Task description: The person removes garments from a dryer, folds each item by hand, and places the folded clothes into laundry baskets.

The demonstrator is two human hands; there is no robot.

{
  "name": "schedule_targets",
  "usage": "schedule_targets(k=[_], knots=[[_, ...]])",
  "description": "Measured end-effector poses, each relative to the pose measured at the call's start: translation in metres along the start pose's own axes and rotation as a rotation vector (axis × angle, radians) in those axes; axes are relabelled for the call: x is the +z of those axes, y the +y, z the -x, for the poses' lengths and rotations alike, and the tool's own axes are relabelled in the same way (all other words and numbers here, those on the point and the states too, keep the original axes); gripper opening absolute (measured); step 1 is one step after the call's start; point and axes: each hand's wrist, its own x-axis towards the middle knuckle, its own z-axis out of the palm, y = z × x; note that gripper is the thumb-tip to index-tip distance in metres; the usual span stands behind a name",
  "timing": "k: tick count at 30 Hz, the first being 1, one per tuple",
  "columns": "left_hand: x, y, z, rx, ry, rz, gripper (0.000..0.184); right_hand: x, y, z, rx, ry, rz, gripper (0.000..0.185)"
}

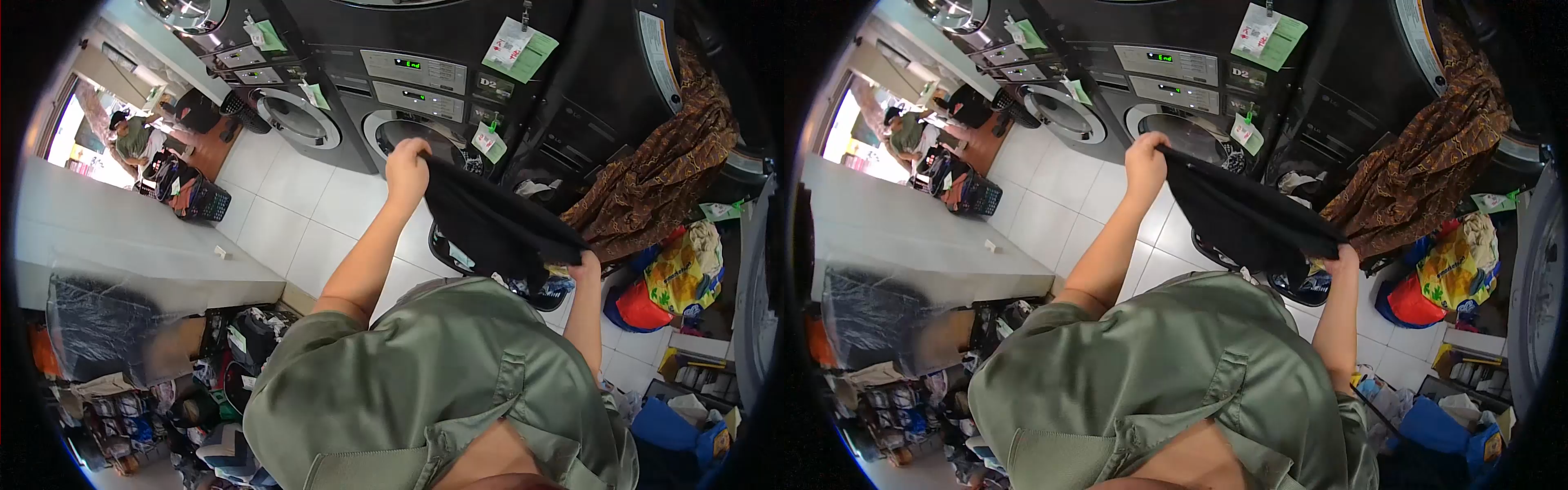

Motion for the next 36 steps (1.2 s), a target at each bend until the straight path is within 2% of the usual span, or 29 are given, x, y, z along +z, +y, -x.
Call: schedule_targets(k=[1, 2, 4, 5, 6, 7, 8, 9, 11, 13, 14, 15, 16, 17, 18, 19, 20, 21, 23, 25, 26, 27, 28, 29, 30, 31, 32, 35, 36], knots=[[0.0, -0.006, 0.007, -0.002, 0.009, -0.002, 0.022, 0.005, -0.001, -0.007, 0.157, -0.201, -0.208, 0.025], [0.0, -0.011, 0.016, -0.013, -0.091, -0.154, 0.021, 0.005, -0.005, -0.013, 0.154, -0.211, -0.199, 0.025], [-0.007, -0.026, 0.027, -0.026, -0.215, -0.354, 0.023, 0.023, -0.03, 0.053, -0.332, -0.468, 0.193, 0.025], [-0.016, -0.038, 0.027, -0.035, -0.182, -0.376, 0.023, 0.024, -0.038, 0.067, -0.455, -0.478, 0.279, 0.025], [-0.028, -0.049, 0.026, -0.26, -0.314, -0.153, 0.03, 0.009, -0.049, 0.051, -0.611, -0.5, 0.511, 0.024], [-0.041, -0.058, 0.024, -0.476, -0.432, 0.087, 0.037, 0.004, -0.062, 0.078, -0.906, -0.348, 0.92, 0.025], [-0.06, -0.066, 0.025, -0.448, -0.607, 0.295, 0.036, -0.016, -0.083, 0.088, -1.154, -0.553, 1.164, 0.03], [-0.091, -0.045, 0.016, -0.508, -0.93, 0.458, 0.034, -0.014, -0.1, 0.131, -1.047, -0.658, 1.257, 0.029], [-0.136, 0.007, 0.0, -0.428, -1.395, 0.72, 0.031, -0.019, -0.131, 0.193, -0.803, -1.192, 1.111, 0.019], [-0.123, -0.015, 0.007, -0.407, -1.242, 1.079, 0.033, -0.009, -0.141, 0.192, -0.605, -1.861, 0.522, 0.02], [-0.108, -0.016, 0.017, -0.525, -0.937, 1.552, 0.036, -0.025, -0.122, 0.146, -0.492, -1.331, 0.314, 0.029], [-0.073, -0.011, 0.036, -0.895, -0.564, 1.871, 0.037, -0.042, -0.104, 0.098, -0.415, -0.813, 0.036, 0.039], [-0.068, 0.026, 0.054, -1.152, -0.36, 1.537, 0.051, -0.034, -0.079, 0.071, -0.319, -0.549, 0.063, 0.037], [-0.067, 0.066, 0.078, -1.359, -0.152, 1.187, 0.069, -0.038, -0.043, 0.055, -0.137, -0.552, 0.176, 0.036], [-0.045, 0.038, 0.116, -1.717, -0.551, 1.671, 0.081, -0.052, -0.007, 0.05, 0.052, -0.602, 0.215, 0.034], [-0.034, 0.021, 0.171, -1.45, -0.589, 1.435, 0.089, -0.072, 0.022, 0.047, 0.227, -0.644, 0.215, 0.033], [-0.04, 0.008, 0.188, -1.525, -0.55, 1.871, 0.087, -0.087, 0.044, 0.054, 0.352, -0.655, 0.223, 0.031], [-0.039, -0.012, 0.197, -1.269, -0.783, 2.08, 0.077, -0.095, 0.054, 0.062, 0.407, -0.637, 0.252, 0.03], [-0.021, -0.023, 0.2, -1.488, -0.842, 1.154, 0.063, -0.092, 0.047, 0.056, 0.346, -0.589, 0.377, 0.028], [0.005, -0.062, 0.188, -1.628, -0.558, 1.045, 0.04, -0.072, 0.012, 0.043, 0.184, -0.56, 0.435, 0.027], [0.022, -0.103, 0.186, -1.602, -0.56, 0.988, 0.031, -0.073, -0.005, 0.018, 0.076, -0.631, 0.402, 0.027], [0.004, -0.073, 0.153, -1.489, -0.52, 1.071, 0.027, -0.059, -0.025, 0.023, 0.202, -0.67, 0.336, 0.029], [-0.002, -0.061, 0.139, -1.364, -0.609, 1.174, 0.025, -0.045, -0.041, 0.044, 0.143, -0.608, 0.403, 0.029], [-0.005, -0.056, 0.131, -1.356, -0.599, 1.057, 0.022, -0.047, -0.048, 0.044, 0.07, -0.628, 0.461, 0.031], [-0.012, -0.045, 0.121, -1.42, -0.638, 1.044, 0.021, -0.05, -0.053, 0.056, 0.035, -0.641, 0.511, 0.032], [-0.02, -0.032, 0.121, -1.488, -0.673, 1.029, 0.021, -0.06, -0.05, 0.059, -0.092, -0.659, 0.568, 0.033], [-0.029, -0.022, 0.13, -1.556, -0.705, 0.941, 0.021, -0.068, -0.044, 0.064, -0.007, -0.641, 0.551, 0.03], [-0.03, -0.026, 0.163, -1.637, -0.834, 0.554, 0.024, -0.114, -0.004, 0.063, 0.195, -0.403, 0.584, 0.027], [-0.031, -0.04, 0.187, -1.631, -0.928, 0.53, 0.026, -0.133, 0.013, 0.063, 0.251, -0.38, 0.671, 0.026]])
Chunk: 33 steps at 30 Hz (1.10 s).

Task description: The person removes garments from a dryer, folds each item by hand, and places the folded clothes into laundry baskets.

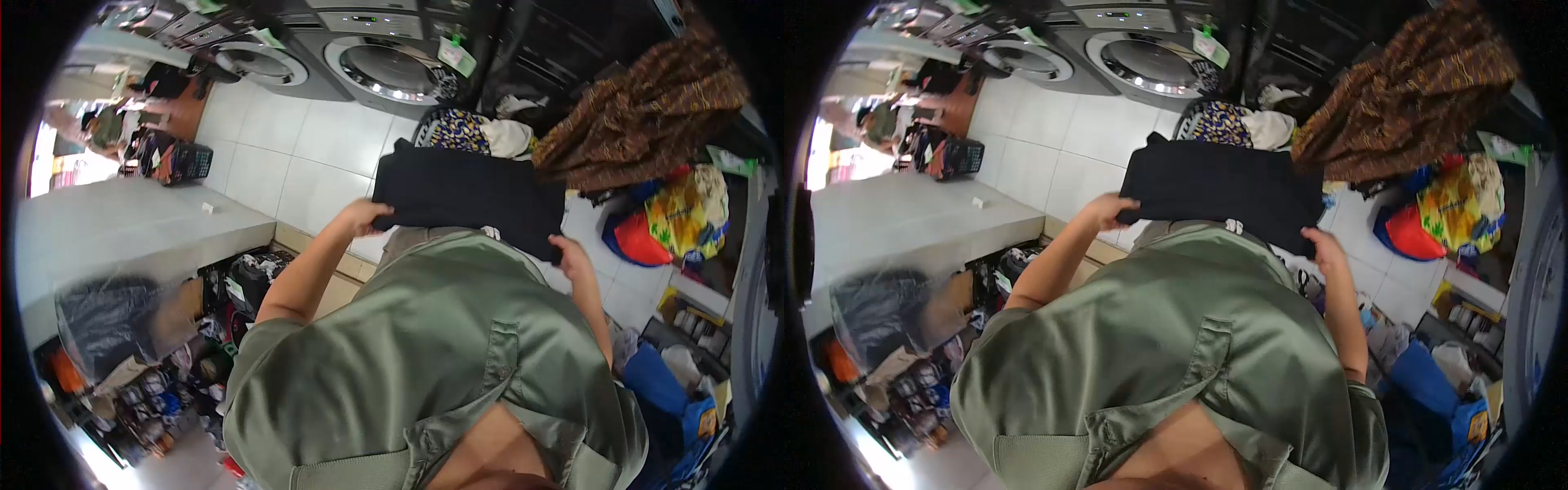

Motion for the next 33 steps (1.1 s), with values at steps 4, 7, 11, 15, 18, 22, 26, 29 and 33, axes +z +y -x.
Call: schedule_targets(k=[4, 7, 11, 15, 18, 22, 26, 29, 33], knots=[[0.031, -0.02, 0.016, 0.255, 0.351, -1.248, 0.062, 0.01, 0.059, 0.01, -0.109, 0.099, 0.983, 0.035], [0.052, 0.022, 0.01, 0.827, -0.08, -1.442, 0.069, 0.019, 0.024, 0.036, -0.575, -0.122, 0.687, 0.058], [0.085, 0.014, -0.024, 0.22, -0.401, -1.235, 0.066, 0.021, 0.054, 0.003, -0.147, -0.562, 0.344, 0.063], [0.107, 0.046, -0.045, -0.075, -0.322, -0.875, 0.068, 0.025, 0.024, -0.029, 0.076, -0.142, 0.825, 0.07], [0.095, 0.052, -0.086, -0.204, -0.472, 0.095, 0.053, 0.092, -0.018, -0.038, 0.041, -0.261, 0.126, 0.066], [0.115, 0.026, -0.115, 0.3, -0.064, 0.039, 0.03, 0.212, 0.003, -0.103, -0.442, -0.545, 0.653, 0.07], [0.034, 0.0, -0.185, 0.23, -0.018, 0.459, 0.039, 0.188, -0.055, -0.272, -0.423, -0.203, 0.934, 0.076], [-0.022, -0.026, -0.239, 0.325, 0.037, 0.395, 0.044, 0.194, -0.07, -0.369, -0.828, 0.448, 1.429, 0.08], [-0.069, -0.046, -0.258, 0.242, 0.216, 0.542, 0.04, 0.163, -0.009, -0.545, -0.93, 0.711, 1.777, 0.051]])
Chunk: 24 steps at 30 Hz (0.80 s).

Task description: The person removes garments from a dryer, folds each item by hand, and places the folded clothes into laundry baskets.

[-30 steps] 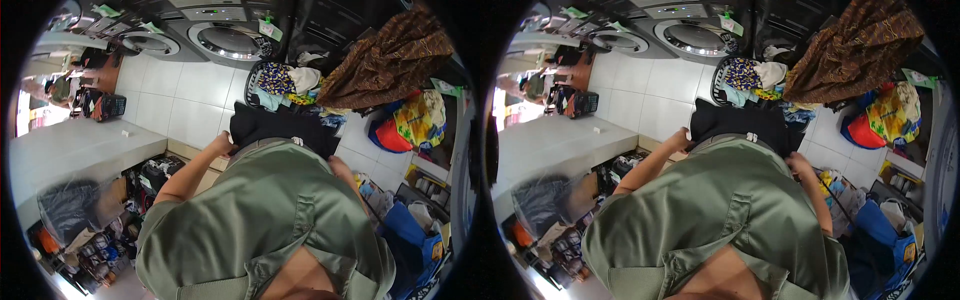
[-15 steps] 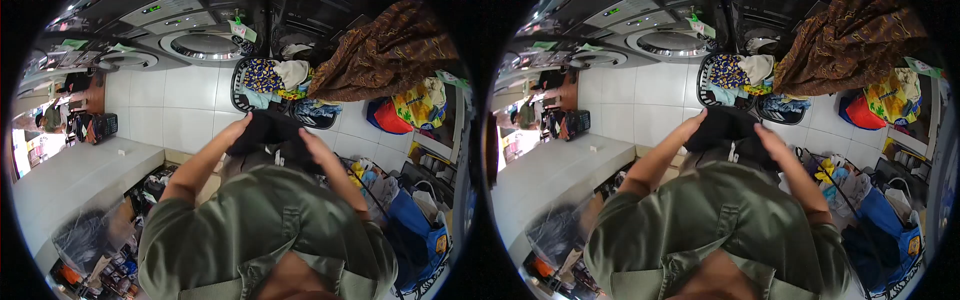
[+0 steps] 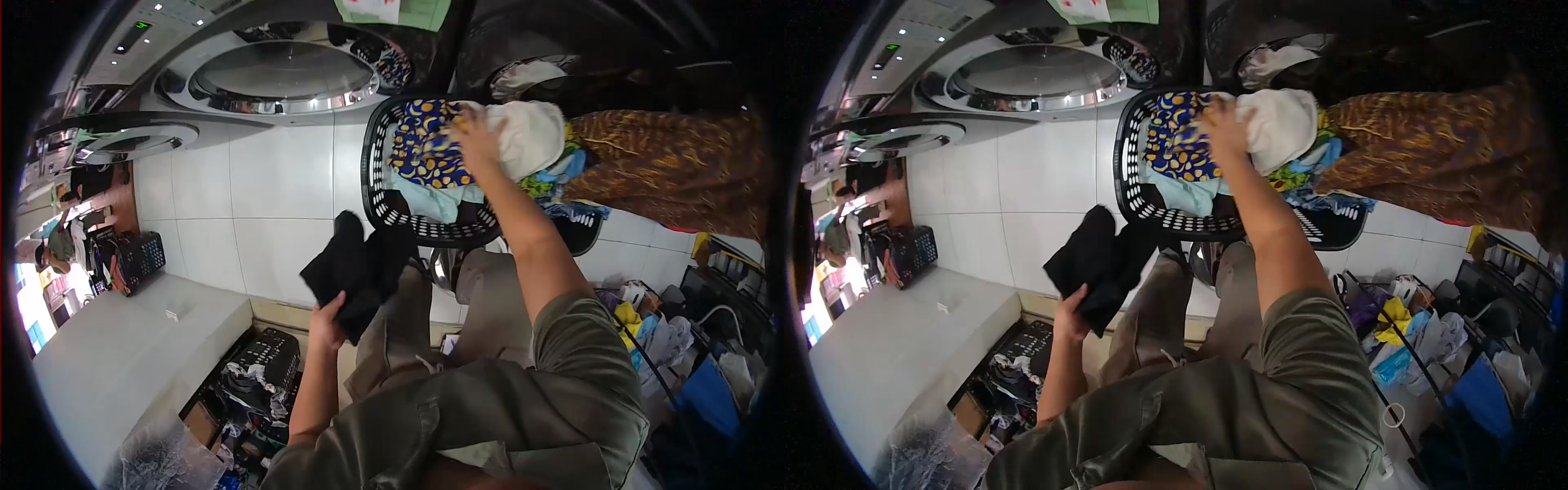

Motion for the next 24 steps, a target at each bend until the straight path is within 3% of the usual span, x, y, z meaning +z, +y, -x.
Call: schedule_targets(k=[1, 2, 6, 7, 8, 11, 13, 15, 17, 18, 20, 22, 24], knots=[[-0.008, 0.005, 0.003, 0.004, 0.002, 0.011, 0.04, 0.008, 0.015, 0.004, 0.075, -0.199, 0.057, 0.03], [-0.015, 0.011, 0.005, 0.004, 0.0, 0.018, 0.039, 0.009, 0.036, 0.017, 0.094, -0.304, -0.126, 0.019], [-0.012, 0.04, 0.008, -0.12, -0.038, 0.034, 0.039, -0.044, 0.106, 0.112, 0.021, -0.157, 0.01, 0.009], [0.002, 0.048, 0.01, -0.12, -0.106, 0.036, 0.039, -0.051, 0.138, 0.14, 0.115, -0.266, 0.048, 0.011], [0.014, 0.054, 0.009, -0.077, -0.16, 0.002, 0.038, -0.044, 0.178, 0.177, 0.12, -0.187, 0.142, 0.015], [0.056, 0.061, -0.002, -0.058, -0.378, 0.01, 0.025, -0.125, 0.215, 0.219, 0.296, -0.339, 0.157, 0.018], [0.082, 0.064, -0.025, -0.08, -0.468, -0.016, 0.024, -0.141, 0.221, 0.24, 0.11, -0.263, 0.091, 0.028], [0.092, 0.053, -0.081, -0.153, -0.468, -0.107, 0.021, -0.152, 0.197, 0.243, 0.164, -0.262, 0.014, 0.035], [0.11, 0.032, -0.134, 0.022, -0.459, -0.244, 0.038, -0.14, 0.191, 0.258, 0.243, -0.265, -0.116, 0.045], [0.094, 0.014, -0.183, 0.209, -0.519, -0.533, 0.049, -0.126, 0.192, 0.267, 0.291, -0.27, -0.164, 0.048], [0.095, -0.01, -0.203, 0.238, -0.153, -0.904, 0.054, -0.114, 0.183, 0.278, 0.551, -0.268, -0.194, 0.035], [0.101, -0.045, -0.21, 0.382, -0.213, -0.881, 0.056, -0.088, 0.177, 0.291, 0.913, -0.259, -0.329, 0.035], [0.112, -0.078, -0.196, 0.404, -0.359, -1.005, 0.051, -0.023, 0.159, 0.313, 1.384, -0.02, -0.499, 0.043]])
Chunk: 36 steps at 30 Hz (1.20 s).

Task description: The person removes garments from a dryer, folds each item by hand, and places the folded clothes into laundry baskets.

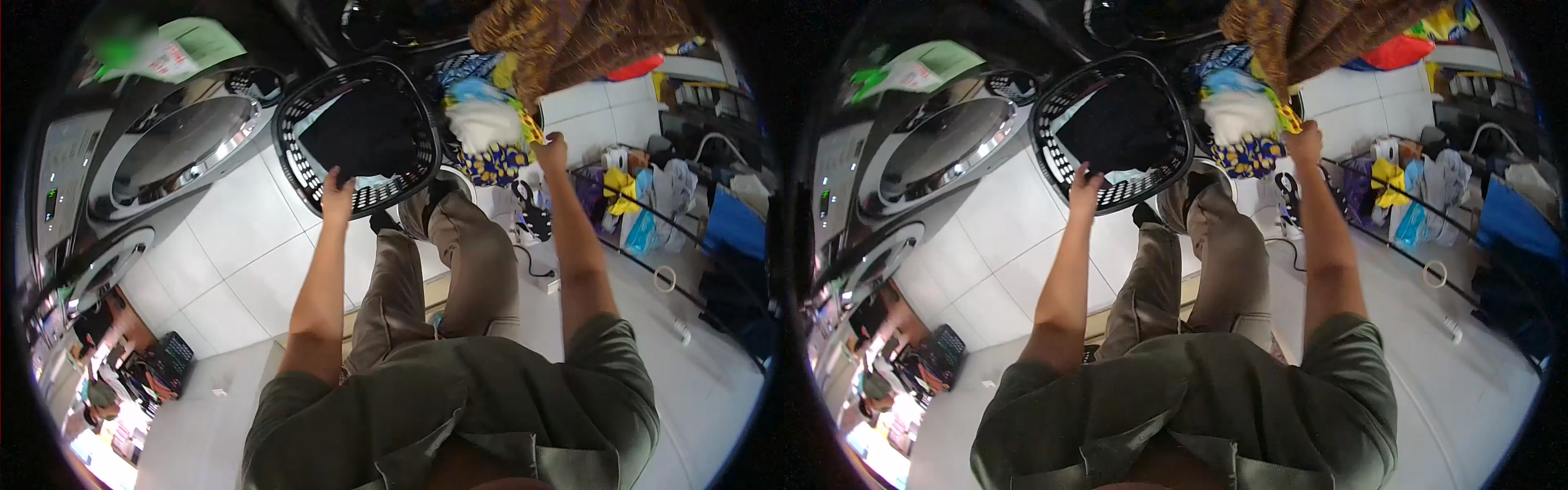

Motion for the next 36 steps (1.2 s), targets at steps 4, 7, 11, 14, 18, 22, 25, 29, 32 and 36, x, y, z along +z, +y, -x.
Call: schedule_targets(k=[4, 7, 11, 14, 18, 22, 25, 29, 32, 36], knots=[[0.053, -0.035, 0.031, 0.213, -0.167, -0.269, 0.05, 0.139, 0.08, 0.04, 0.426, -0.182, -0.091, 0.034], [0.059, -0.03, 0.049, 0.042, -0.349, -0.204, 0.048, 0.183, 0.083, 0.057, 0.202, -0.301, -0.416, 0.038], [0.058, -0.015, 0.061, -0.067, -0.456, -0.251, 0.045, 0.047, -0.021, 0.062, 0.257, -0.537, -1.046, 0.019], [0.086, 0.056, 0.077, 0.472, -0.412, -0.343, 0.082, -0.107, -0.067, 0.089, 0.219, -0.28, -1.205, 0.024], [0.134, 0.188, 0.125, 0.985, -0.327, -0.293, 0.098, -0.282, -0.116, 0.143, 0.201, -0.297, -1.418, 0.033], [0.116, 0.281, 0.163, 1.256, -0.241, 0.033, 0.051, -0.338, -0.096, 0.147, 0.143, -0.728, -1.947, 0.041], [0.081, 0.324, 0.198, 1.084, -0.415, 0.103, 0.03, -0.34, -0.104, 0.166, -0.131, -0.87, -2.013, 0.053], [0.038, 0.391, 0.194, 1.19, -0.384, -0.063, 0.03, -0.319, -0.115, 0.148, -0.359, -0.206, -1.256, 0.05], [-0.002, 0.421, 0.168, 0.861, -0.286, -0.215, 0.026, -0.352, -0.102, 0.136, -0.166, -0.028, -1.048, 0.044], [-0.027, 0.409, 0.168, 1.125, -0.152, -0.433, 0.038, -0.337, -0.107, 0.147, -0.656, 0.275, -0.483, 0.051]])
